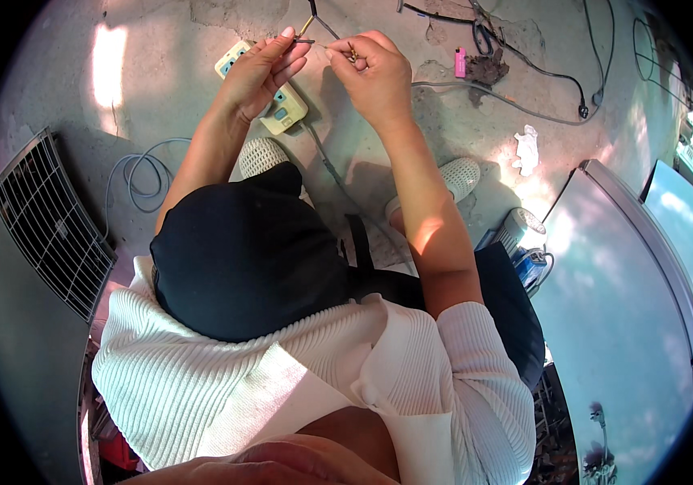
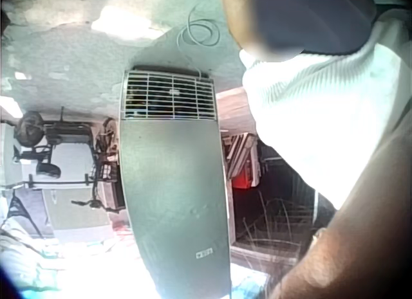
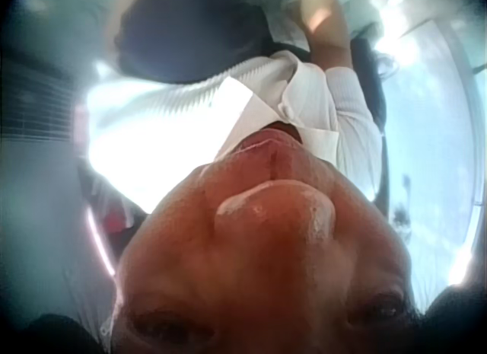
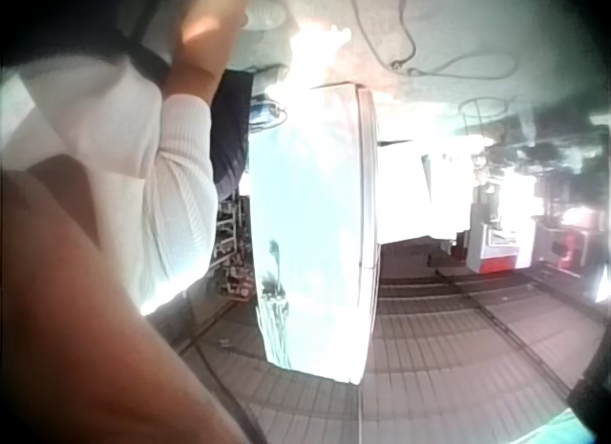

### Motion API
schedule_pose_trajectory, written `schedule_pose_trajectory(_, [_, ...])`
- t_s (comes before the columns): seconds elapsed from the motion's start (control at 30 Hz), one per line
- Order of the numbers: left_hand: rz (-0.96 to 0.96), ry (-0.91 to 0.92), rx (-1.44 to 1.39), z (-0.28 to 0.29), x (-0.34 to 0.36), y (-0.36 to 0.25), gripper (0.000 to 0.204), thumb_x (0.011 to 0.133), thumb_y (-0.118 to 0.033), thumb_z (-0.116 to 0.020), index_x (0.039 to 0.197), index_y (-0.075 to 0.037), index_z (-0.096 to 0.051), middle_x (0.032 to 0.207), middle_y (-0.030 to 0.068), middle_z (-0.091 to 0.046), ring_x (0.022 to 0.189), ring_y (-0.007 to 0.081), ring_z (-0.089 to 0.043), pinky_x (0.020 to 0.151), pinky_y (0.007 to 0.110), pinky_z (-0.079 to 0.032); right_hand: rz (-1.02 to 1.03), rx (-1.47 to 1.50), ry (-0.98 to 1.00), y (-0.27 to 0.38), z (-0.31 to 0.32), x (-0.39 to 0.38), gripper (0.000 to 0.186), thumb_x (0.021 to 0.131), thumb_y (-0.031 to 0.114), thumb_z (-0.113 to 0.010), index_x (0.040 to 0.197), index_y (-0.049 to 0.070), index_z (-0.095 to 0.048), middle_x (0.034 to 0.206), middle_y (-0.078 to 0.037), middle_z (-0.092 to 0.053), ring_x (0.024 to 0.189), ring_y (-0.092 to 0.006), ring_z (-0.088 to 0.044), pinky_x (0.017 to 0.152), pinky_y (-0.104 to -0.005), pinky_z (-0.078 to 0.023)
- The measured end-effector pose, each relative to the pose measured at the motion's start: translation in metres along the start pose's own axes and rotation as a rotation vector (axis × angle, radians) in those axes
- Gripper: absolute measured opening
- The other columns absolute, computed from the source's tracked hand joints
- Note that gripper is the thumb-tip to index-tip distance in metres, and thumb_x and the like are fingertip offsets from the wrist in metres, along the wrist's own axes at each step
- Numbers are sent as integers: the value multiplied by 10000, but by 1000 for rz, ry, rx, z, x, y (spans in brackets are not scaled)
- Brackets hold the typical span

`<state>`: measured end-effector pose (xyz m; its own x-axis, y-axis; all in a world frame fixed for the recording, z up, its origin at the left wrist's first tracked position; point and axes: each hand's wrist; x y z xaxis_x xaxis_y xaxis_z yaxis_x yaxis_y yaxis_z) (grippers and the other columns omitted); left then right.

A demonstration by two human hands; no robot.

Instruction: The person connects electrical wires by stripping them, twisting the copper ends together, and securing the connection with electrical tape.

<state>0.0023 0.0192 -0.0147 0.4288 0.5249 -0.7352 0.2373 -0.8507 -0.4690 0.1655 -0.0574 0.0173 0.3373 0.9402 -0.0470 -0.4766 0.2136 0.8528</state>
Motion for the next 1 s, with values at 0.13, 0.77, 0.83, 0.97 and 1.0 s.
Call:
schedule_pose_trajectory(0.13, [10, 4, 2, 3, 2, 1, 224, 926, -239, -617, 987, -30, -567, 972, 69, -667, 867, 111, -662, 838, 236, -562, 33, -45, -11, 1, -1, 0, 103, 756, 143, -714, 855, 114, -722, 780, 15, -613, 570, -97, -496, 548, -231, -444])
schedule_pose_trajectory(0.77, [-127, 112, 193, -5, -8, 5, 189, 894, -186, -660, 1004, -61, -569, 1015, 58, -669, 963, 140, -648, 892, 270, -525, -81, -1, 67, 0, 2, -1, 134, 776, 207, -743, 857, 104, -716, 766, -1, -635, 589, -92, -586, 548, -235, -452])
schedule_pose_trajectory(0.83, [-144, 117, 186, -5, -8, 7, 195, 894, -184, -661, 1012, -58, -571, 1021, 61, -669, 966, 140, -646, 895, 271, -523, -139, -6, 81, -1, 2, -2, 135, 780, 210, -741, 853, 101, -711, 786, -6, -648, 592, -93, -594, 551, -233, -456])
schedule_pose_trajectory(0.97, [-158, 123, 217, -4, -7, 7, 193, 897, -182, -657, 1015, -54, -572, 1019, 64, -669, 952, 142, -648, 896, 274, -523, -147, 44, 79, -4, 1, -3, 139, 780, 212, -741, 849, 95, -707, 794, -10, -655, 595, -96, -592, 549, -235, -454])
schedule_pose_trajectory(1.0, [-160, 128, 230, -3, -6, 7, 193, 898, -182, -656, 1015, -52, -573, 1019, 66, -669, 948, 142, -649, 898, 275, -523, -143, 47, 76, -5, 1, -3, 138, 779, 212, -741, 848, 97, -708, 794, -9, -655, 595, -96, -591, 548, -236, -453])
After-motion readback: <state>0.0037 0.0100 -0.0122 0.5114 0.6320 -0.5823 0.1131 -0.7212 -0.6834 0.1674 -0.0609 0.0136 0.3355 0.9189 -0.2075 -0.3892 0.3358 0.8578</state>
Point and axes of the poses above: each hand's wrist, its own x-axis towards the middle knuckle, its own z-axis out of the back of the hand, y = z × x
